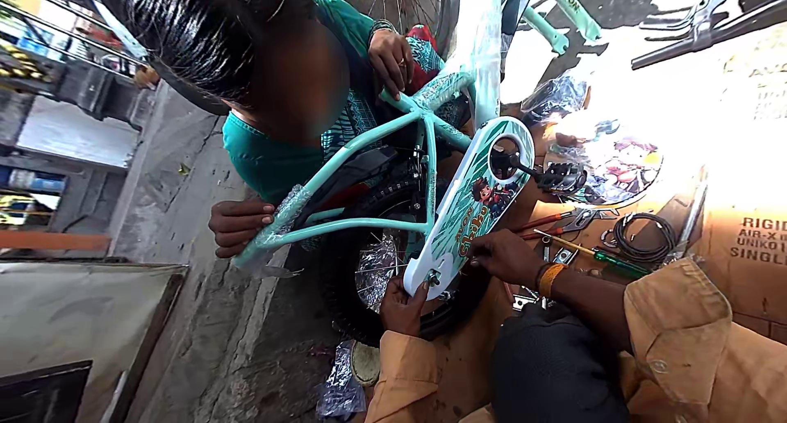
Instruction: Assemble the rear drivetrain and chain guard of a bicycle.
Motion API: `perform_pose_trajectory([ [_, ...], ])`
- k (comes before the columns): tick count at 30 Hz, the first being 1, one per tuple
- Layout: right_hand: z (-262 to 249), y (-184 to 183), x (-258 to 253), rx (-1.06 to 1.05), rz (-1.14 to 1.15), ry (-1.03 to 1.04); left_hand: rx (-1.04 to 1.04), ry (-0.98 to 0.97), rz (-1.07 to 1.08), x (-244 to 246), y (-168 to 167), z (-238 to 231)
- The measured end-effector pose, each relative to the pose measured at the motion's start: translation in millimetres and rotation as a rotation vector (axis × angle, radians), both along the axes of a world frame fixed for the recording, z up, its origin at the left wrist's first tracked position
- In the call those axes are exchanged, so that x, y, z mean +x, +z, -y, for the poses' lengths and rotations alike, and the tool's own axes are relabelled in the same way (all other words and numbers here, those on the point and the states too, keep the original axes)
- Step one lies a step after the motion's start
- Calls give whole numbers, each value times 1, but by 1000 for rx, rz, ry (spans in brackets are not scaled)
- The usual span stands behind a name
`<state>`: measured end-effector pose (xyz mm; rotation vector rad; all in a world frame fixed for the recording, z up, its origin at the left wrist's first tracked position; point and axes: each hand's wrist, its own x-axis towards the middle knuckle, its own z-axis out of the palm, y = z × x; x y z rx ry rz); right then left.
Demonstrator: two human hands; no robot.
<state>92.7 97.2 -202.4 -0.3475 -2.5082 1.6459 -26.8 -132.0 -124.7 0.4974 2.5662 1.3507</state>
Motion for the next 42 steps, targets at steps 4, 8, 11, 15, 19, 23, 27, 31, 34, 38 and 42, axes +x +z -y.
perform_pose_trajectory([
  [4,-3,1,0,11,45,78,-19,-89,47,-9,2,4],
  [8,-5,0,-1,33,72,121,-40,-146,14,-13,-4,8],
  [11,-4,-2,-3,29,78,139,-43,-161,31,-15,-3,9],
  [15,-1,-3,-7,0,47,163,-69,-172,-25,-14,-4,9],
  [19,6,4,-15,-113,-29,121,-79,-201,-15,-20,-6,13],
  [23,16,11,-30,-172,-32,104,-63,-221,-2,-26,-7,16],
  [27,31,15,-34,-216,-71,65,-15,-205,7,-25,-11,17],
  [31,45,16,-40,-223,-43,-27,-20,-147,-73,-12,-16,16],
  [34,47,15,-41,-211,-6,-32,-168,3,-271,10,-16,6],
  [38,45,13,-39,-234,16,-23,-215,130,-268,23,-11,-5],
  [42,42,10,-36,-237,-6,-32,-114,143,-166,23,-1,-11],
])
